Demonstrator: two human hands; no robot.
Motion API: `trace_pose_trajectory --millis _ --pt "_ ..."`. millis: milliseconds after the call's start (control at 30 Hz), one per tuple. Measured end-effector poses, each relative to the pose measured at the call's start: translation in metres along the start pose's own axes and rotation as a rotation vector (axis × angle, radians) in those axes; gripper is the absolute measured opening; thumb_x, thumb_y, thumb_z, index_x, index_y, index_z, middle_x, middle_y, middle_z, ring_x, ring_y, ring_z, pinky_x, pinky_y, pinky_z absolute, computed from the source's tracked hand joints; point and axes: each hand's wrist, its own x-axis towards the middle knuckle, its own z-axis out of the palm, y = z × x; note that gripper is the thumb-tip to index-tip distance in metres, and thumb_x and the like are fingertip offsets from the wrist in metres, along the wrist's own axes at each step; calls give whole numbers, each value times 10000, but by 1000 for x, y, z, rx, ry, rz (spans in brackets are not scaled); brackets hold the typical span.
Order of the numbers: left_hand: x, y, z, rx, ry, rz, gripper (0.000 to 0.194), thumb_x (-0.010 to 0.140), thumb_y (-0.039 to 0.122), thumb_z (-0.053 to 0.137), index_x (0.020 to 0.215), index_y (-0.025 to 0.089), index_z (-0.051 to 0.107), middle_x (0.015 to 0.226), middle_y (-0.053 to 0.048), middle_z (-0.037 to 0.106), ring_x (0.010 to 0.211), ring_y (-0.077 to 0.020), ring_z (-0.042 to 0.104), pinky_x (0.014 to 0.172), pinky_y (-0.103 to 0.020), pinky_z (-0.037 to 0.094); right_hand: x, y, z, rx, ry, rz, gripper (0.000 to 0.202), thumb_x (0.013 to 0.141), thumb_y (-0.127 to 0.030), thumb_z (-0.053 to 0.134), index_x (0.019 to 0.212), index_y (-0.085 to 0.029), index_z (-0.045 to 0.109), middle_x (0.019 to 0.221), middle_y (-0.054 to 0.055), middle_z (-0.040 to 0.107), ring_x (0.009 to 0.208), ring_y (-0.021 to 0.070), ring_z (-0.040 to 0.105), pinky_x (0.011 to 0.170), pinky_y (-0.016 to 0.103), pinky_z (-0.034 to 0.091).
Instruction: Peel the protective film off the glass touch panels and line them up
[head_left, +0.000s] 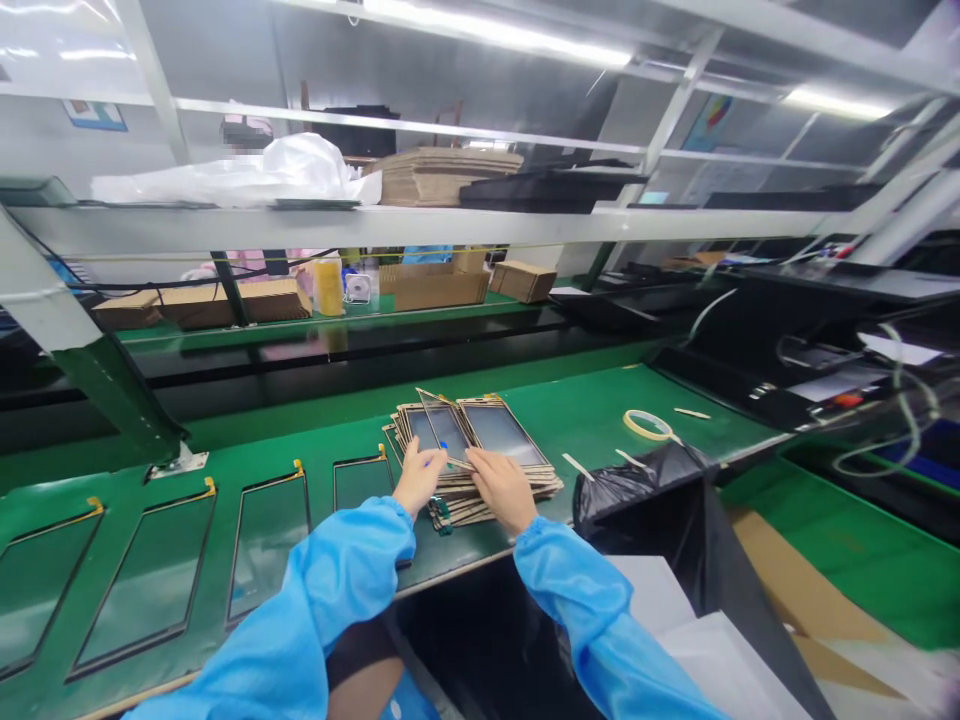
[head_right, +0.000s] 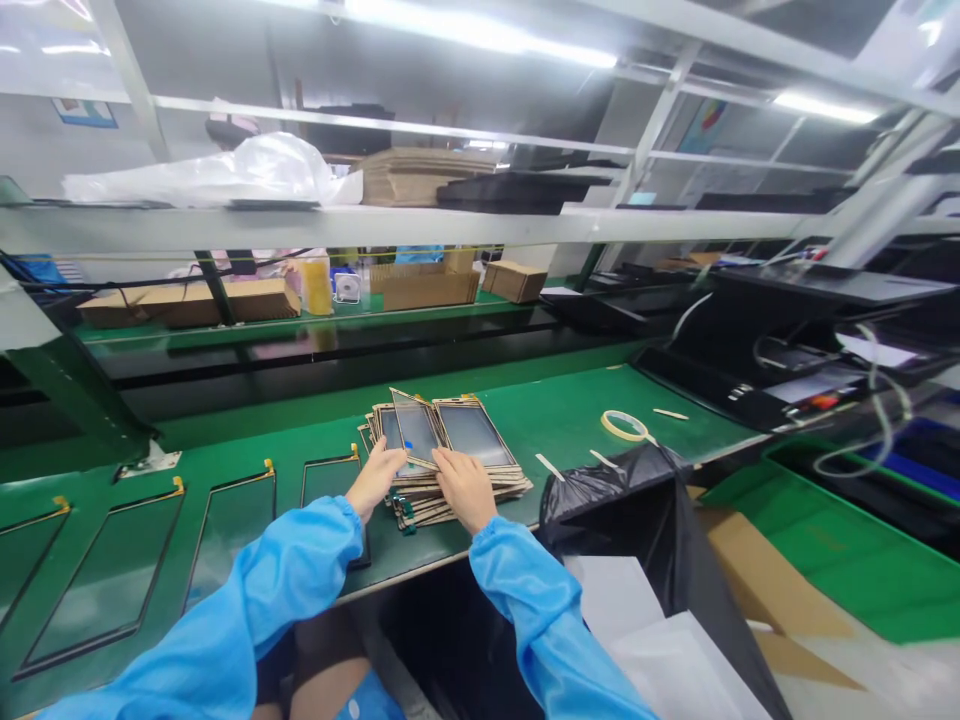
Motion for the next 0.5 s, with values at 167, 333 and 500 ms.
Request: trace_pose_trajectory --millis 167,333,500 --pt "-24 23 -7 -232 -48 -159 334 849 450 563 968 139 591 1351 -173 510 1333 -297 393 1048 -405 375 22 -36 -26 78 96 -79 314 917 -63 411 1152 -145 604 1107 91 664 1061 196 599 903 344 474" --pt "-79 30 -51 -429 -74 -219 395 894 262 516 1267 166 427 1287 -153 573 1171 -222 576 954 -348 464 25 -111 -77 363 -62 -271 290 961 -207 431 1217 -177 562 1178 91 634 1185 222 523 1008 439 404" --pt "-156 18 -97 -349 -134 -171 485 872 263 573 1327 199 418 1311 -160 569 1175 -268 572 888 -354 481 33 -117 -79 831 -1 324 378 977 -441 376 1058 -192 649 1084 107 659 1036 231 592 883 402 467"
